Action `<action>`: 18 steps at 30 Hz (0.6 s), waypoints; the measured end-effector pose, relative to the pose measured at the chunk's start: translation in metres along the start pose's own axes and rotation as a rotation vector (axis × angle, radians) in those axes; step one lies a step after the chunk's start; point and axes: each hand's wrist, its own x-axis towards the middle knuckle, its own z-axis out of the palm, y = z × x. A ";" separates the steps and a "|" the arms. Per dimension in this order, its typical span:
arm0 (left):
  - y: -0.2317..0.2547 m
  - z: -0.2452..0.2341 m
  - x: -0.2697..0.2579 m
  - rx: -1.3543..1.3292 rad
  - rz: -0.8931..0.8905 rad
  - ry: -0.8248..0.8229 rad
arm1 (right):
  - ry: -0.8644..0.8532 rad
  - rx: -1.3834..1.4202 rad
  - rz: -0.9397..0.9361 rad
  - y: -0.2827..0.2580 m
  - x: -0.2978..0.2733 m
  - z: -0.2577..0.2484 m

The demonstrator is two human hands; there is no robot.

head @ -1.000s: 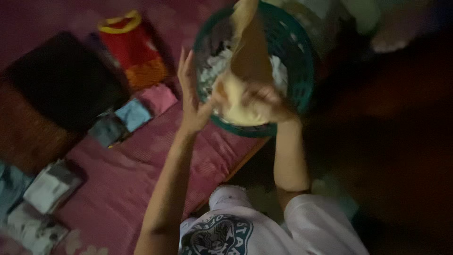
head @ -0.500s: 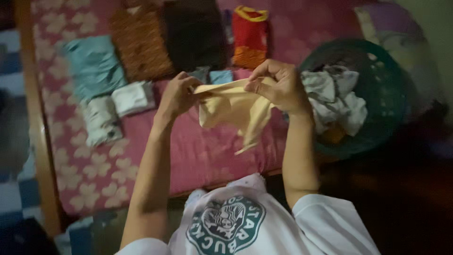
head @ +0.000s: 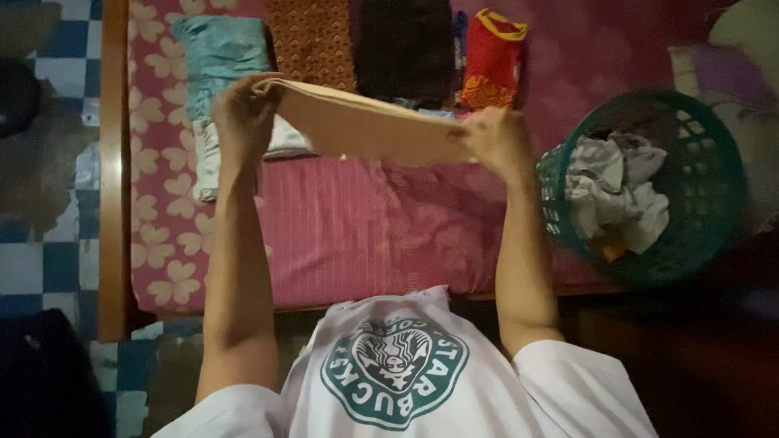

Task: The person folds multiple small clothing items one by one on a bed, including underwear and a tank top, then places each folded item into a green laundry basket. The person handles each item individually, smoothing and folding it before stacking or placing it in the basket.

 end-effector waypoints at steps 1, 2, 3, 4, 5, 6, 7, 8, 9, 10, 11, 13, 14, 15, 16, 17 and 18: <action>-0.005 -0.010 -0.003 -0.025 -0.025 0.019 | -0.058 0.023 0.000 -0.004 -0.001 0.012; -0.010 -0.022 -0.005 -0.050 -0.049 0.038 | -0.115 0.046 0.000 -0.010 -0.004 0.026; -0.015 -0.034 -0.005 -0.076 -0.071 0.056 | -0.170 0.069 0.002 -0.015 -0.006 0.038; -0.020 -0.046 -0.003 0.012 0.021 0.104 | -0.224 0.123 0.021 -0.021 -0.010 0.050; -0.026 -0.057 0.000 0.099 0.115 0.151 | -0.277 0.177 0.039 -0.027 -0.014 0.062; -0.032 -0.068 0.003 0.192 0.128 0.186 | -0.330 0.231 0.058 -0.032 -0.018 0.073; -0.040 -0.079 0.005 0.286 0.139 0.220 | -0.395 0.345 -0.001 -0.036 -0.022 0.085; -0.050 -0.083 0.010 0.330 0.191 0.267 | -0.460 0.459 -0.059 -0.039 -0.025 0.097; -0.061 -0.082 0.017 0.373 0.237 0.314 | -0.560 0.360 -0.018 -0.042 -0.028 0.114; -0.074 -0.079 0.025 0.417 0.284 0.359 | -0.660 0.259 0.022 -0.044 -0.032 0.132; -0.087 -0.054 0.034 0.617 0.406 0.352 | -0.707 0.232 -0.002 -0.043 -0.037 0.148; -0.111 0.003 0.064 -0.030 0.112 0.055 | -0.735 0.284 -0.085 -0.034 -0.051 0.180; -0.120 0.034 0.054 0.034 0.416 0.122 | -0.715 0.363 -0.145 -0.025 -0.061 0.194; -0.127 0.073 0.054 0.036 0.468 0.133 | -0.703 0.368 -0.072 -0.012 -0.072 0.208; -0.130 0.119 0.047 0.067 0.415 0.106 | -0.691 0.373 0.001 0.004 -0.083 0.221; -0.128 0.171 0.035 0.088 0.360 0.073 | -0.679 0.376 0.076 0.025 -0.094 0.234; -0.124 0.221 0.017 0.106 0.304 0.037 | -0.677 0.394 0.175 0.050 -0.103 0.247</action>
